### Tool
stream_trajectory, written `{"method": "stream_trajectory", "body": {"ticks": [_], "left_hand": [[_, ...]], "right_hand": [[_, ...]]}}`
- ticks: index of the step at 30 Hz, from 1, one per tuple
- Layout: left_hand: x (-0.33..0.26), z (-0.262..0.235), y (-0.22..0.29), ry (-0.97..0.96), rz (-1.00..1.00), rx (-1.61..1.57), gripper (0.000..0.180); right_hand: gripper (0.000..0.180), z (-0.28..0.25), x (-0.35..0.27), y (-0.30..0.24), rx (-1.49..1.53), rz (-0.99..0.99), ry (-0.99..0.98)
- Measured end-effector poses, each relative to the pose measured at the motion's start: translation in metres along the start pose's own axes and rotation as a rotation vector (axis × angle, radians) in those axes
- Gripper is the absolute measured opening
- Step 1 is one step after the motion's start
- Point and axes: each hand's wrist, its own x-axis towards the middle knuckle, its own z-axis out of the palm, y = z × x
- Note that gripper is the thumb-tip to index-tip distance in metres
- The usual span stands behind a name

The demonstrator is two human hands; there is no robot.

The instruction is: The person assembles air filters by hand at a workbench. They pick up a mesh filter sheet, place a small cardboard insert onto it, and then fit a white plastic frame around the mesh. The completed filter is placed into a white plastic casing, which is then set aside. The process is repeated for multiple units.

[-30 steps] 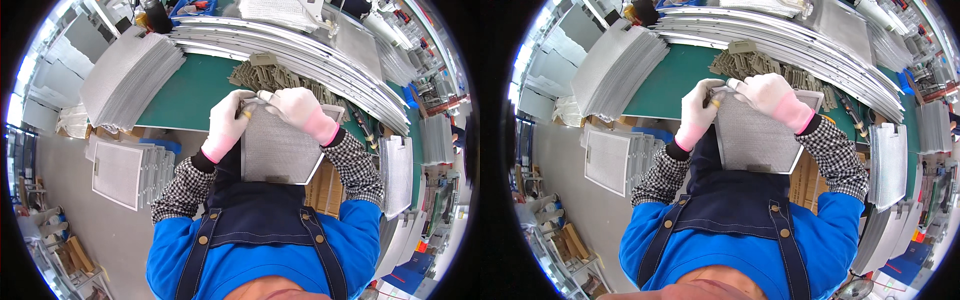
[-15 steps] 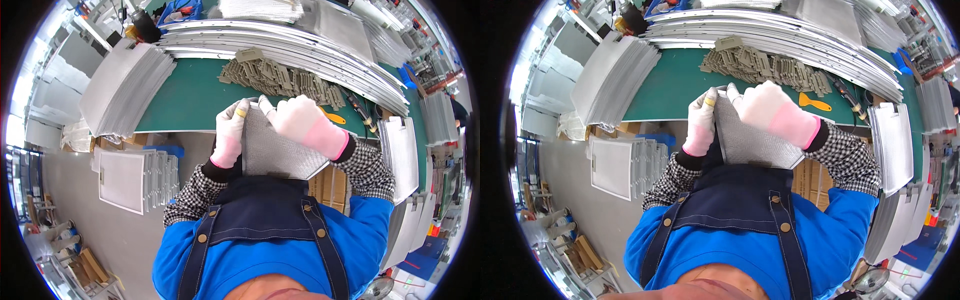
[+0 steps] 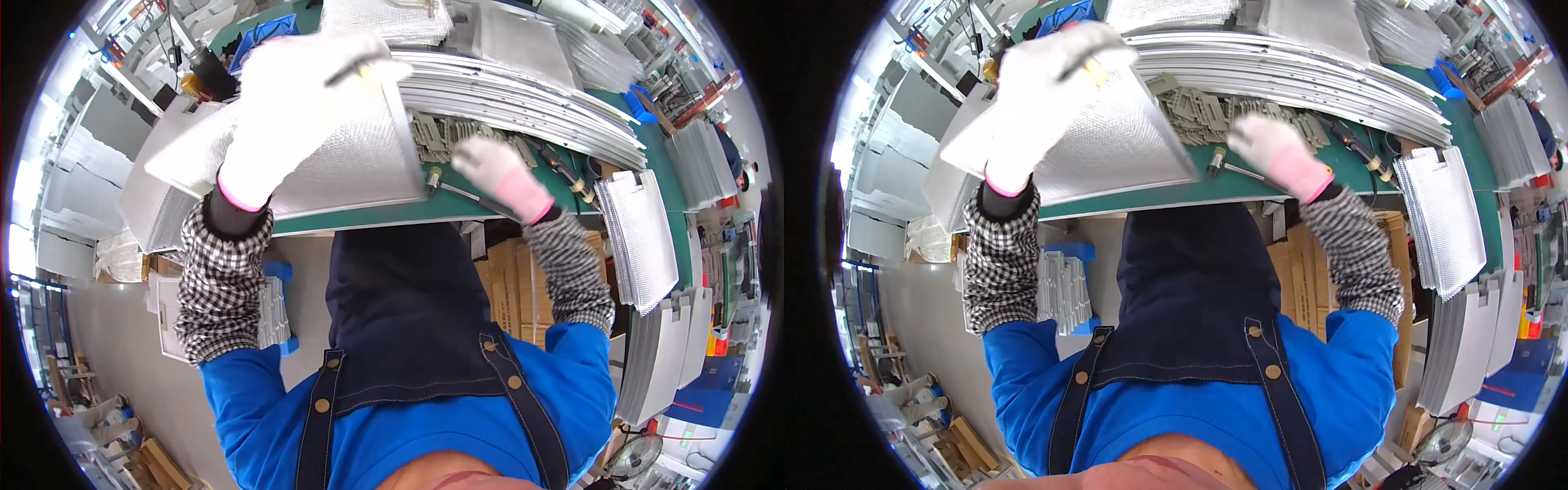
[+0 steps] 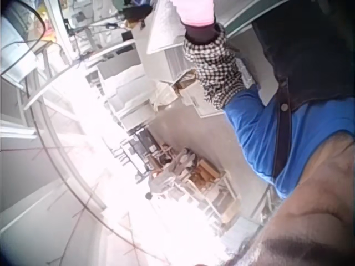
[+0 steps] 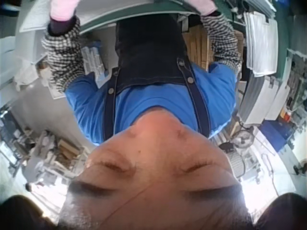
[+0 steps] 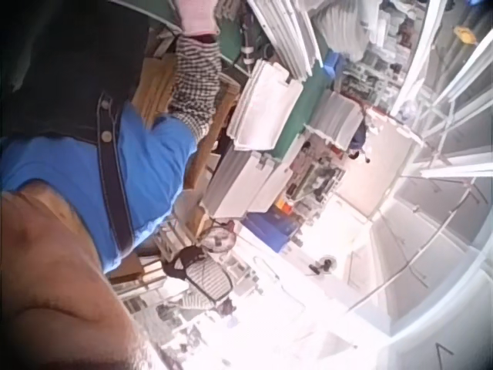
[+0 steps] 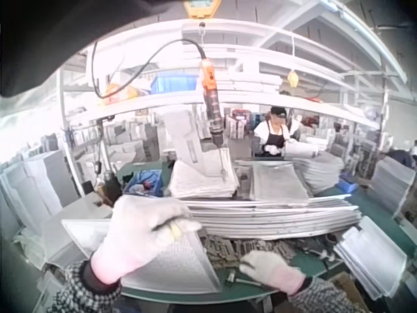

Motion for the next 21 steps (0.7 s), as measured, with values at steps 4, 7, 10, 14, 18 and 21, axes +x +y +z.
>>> {"method": "stream_trajectory", "body": {"ticks": [4, 7, 10, 14, 18, 21], "left_hand": [[-0.041, 0.051, -0.028, -0.104, 0.032, 0.093, 0.025], [-0.057, 0.081, -0.026, -0.066, -0.067, 0.251, 0.029], [-0.062, 0.088, -0.007, 0.112, -0.170, 0.445, 0.038], [-0.066, 0.106, -0.003, 0.198, -0.345, 0.495, 0.055], [-0.070, 0.111, -0.006, 0.216, -0.363, 0.435, 0.049], [-0.070, 0.109, -0.009, 0.239, -0.346, 0.418, 0.041]], "right_hand": [[0.026, 0.104, -0.010, 0.001, -0.240, 0.035, -0.079], [0.022, 0.101, -0.010, -0.006, 0.124, 0.070, 0.043], [0.018, 0.034, -0.018, -0.040, 0.892, 0.129, 0.195], [0.032, 0.011, 0.005, -0.085, 1.814, -0.086, 0.795], [0.024, 0.023, 0.015, -0.104, 1.667, -0.028, 0.329], [0.027, -0.027, 0.013, -0.081, 0.947, 0.002, 0.408]]}}
